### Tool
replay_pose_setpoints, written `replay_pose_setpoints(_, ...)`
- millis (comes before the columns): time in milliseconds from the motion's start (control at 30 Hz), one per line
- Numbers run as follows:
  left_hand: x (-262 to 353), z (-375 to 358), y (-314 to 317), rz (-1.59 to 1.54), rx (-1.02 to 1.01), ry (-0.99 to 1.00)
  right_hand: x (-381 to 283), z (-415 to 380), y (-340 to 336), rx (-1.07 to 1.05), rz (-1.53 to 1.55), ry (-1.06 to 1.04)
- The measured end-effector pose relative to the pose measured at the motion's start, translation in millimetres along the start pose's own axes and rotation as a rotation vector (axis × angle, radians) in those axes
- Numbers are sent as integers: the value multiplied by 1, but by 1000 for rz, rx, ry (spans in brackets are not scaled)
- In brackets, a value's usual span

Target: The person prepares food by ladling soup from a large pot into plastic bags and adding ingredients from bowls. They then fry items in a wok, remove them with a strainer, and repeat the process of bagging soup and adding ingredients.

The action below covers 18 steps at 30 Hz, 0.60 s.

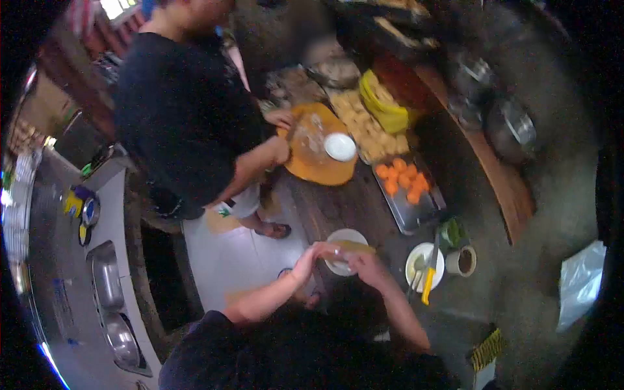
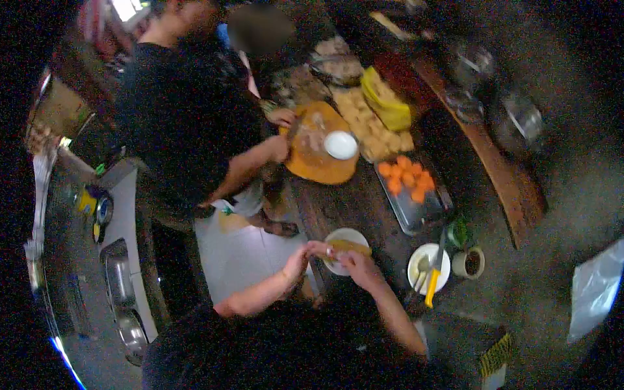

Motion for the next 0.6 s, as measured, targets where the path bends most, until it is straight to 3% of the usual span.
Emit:
replay_pose_setpoints(33,24,-6,-2,449,-286,267,-28,-8,-3,59,-375,-314)
replay_pose_setpoints(67,43,-15,-2,911,-553,520,-53,-16,-4,53,-390,-352)
replay_pose_setpoints(133,99,-51,25,1099,-623,639,-131,-51,6,-73,-784,-616)
replay_pose_setpoints(167,120,-68,32,1274,-709,716,-155,-60,16,-81,-797,-638)
replay_pose_setpoints(233,147,-85,10,1180,-697,716,-192,-70,43,-96,-849,-673)
replay_pose_setpoints(300,176,-99,-23,1048,-678,565,-191,-51,84,-119,-893,-713)
replay_pose_setpoints(367,199,-117,-69,1059,-686,582,-214,-46,129,-98,-777,-851)
replay_pose_setpoints(433,225,-129,-120,1067,-704,586,-222,-30,183,-214,-731,-900)
replay_pose_setpoints(467,239,-132,-147,1126,-717,464,-230,-21,211,-233,-592,-949)
replay_pose_setpoints(500,254,-137,-175,1180,-728,330,-238,-8,239,-231,-583,-945)
replay_pose_setpoints(600,318,-153,-243,1120,-731,287,-266,36,323,-391,-454,-778)
Point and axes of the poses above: each hand's wrist, its own z-axis towards the middle knuckle, its own y-axis out of the palm, x = y × z, the point moved 2 cm from there along z, towards the middle knuckle, and after that the axes turned 10 degrees about y, right-handed, at the moved point
